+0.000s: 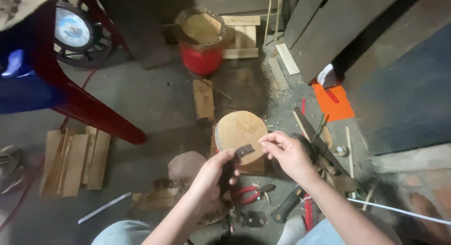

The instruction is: Trimming and fitting a membrane onto a cylindrical instrument body using hand tools.

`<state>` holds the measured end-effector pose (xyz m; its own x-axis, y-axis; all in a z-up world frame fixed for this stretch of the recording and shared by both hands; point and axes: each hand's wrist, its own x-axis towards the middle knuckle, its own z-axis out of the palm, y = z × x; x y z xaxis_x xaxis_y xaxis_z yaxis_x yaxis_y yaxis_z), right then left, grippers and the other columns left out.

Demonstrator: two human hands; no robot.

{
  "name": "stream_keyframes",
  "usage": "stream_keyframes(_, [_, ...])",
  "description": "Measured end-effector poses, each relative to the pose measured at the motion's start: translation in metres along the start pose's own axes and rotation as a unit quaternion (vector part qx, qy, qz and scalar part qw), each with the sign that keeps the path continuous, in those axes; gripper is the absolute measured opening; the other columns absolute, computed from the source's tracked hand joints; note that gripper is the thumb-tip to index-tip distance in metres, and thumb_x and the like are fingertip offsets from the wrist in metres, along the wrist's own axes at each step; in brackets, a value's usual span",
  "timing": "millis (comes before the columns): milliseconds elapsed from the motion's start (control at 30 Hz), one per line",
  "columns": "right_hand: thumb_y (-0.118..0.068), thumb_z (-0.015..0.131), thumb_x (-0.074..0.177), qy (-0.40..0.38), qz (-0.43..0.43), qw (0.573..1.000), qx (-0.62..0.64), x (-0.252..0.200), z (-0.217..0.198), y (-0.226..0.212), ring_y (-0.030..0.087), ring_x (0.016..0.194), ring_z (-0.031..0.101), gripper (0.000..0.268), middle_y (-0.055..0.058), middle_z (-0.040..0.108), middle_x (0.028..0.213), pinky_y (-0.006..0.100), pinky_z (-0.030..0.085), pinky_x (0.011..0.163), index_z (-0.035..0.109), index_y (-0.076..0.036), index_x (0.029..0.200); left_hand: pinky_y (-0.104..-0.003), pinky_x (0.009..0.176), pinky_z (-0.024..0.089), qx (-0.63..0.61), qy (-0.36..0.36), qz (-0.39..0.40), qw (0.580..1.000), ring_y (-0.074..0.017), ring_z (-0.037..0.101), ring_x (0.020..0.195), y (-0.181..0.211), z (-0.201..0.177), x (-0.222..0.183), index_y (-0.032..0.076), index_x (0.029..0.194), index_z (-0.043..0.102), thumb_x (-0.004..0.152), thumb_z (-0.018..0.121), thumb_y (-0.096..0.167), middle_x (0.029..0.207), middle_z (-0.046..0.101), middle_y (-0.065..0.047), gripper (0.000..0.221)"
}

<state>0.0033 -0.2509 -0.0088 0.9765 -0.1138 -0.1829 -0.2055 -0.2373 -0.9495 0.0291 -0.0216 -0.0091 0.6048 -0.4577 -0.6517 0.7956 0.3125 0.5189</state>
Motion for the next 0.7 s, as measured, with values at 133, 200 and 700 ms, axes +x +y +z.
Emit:
stream_keyframes(133, [0.001, 0.067, 0.091, 0.01, -0.026, 0.999, -0.028, 0.003, -0.004, -0.012, 0.01, 0.07, 0.06, 0.014, 0.0, 0.069, 0.096, 0.022, 0.051, 0.066, 0.076, 0.0, 0.102, -0.027, 0.054, 0.039, 0.048, -0.006, 0.017, 0.999, -0.0173, 0.053, 0.063, 0.014, 0.006, 0.004, -0.004, 0.115, 0.07, 0.101, 0.047, 0.014, 0.076, 0.062, -0.013, 0.032])
stream_keyframes(200, [0.0, 0.073, 0.087, 0.028, -0.031, 0.998, -0.044, 0.001, -0.003, -0.014, 0.006, 0.058, 0.054, 0.024, 0.001, 0.074, 0.088, 0.019, 0.043, 0.051, 0.076, -0.007, 0.11, -0.024, 0.052, 0.041, 0.043, -0.061, 0.046, 0.996, -0.0128, 0.057, 0.065, 0.011, 0.007, 0.006, -0.006, 0.132, 0.068, 0.098, 0.045, 0.008, 0.084, 0.066, -0.012, 0.043])
stream_keyframes(700, [0.004, 0.068, 0.083, -0.031, -0.047, 0.997, -0.046, -0.006, -0.007, -0.004, 0.009, 0.064, 0.061, 0.032, 0.003, 0.068, 0.088, 0.021, 0.056, 0.053, 0.073, -0.005, 0.113, -0.021, 0.055, 0.041, 0.037, -0.06, -0.034, 0.997, -0.0115, 0.056, 0.066, 0.011, 0.025, -0.002, 0.003, 0.137, 0.068, 0.101, 0.043, 0.013, 0.076, 0.065, -0.008, 0.045])
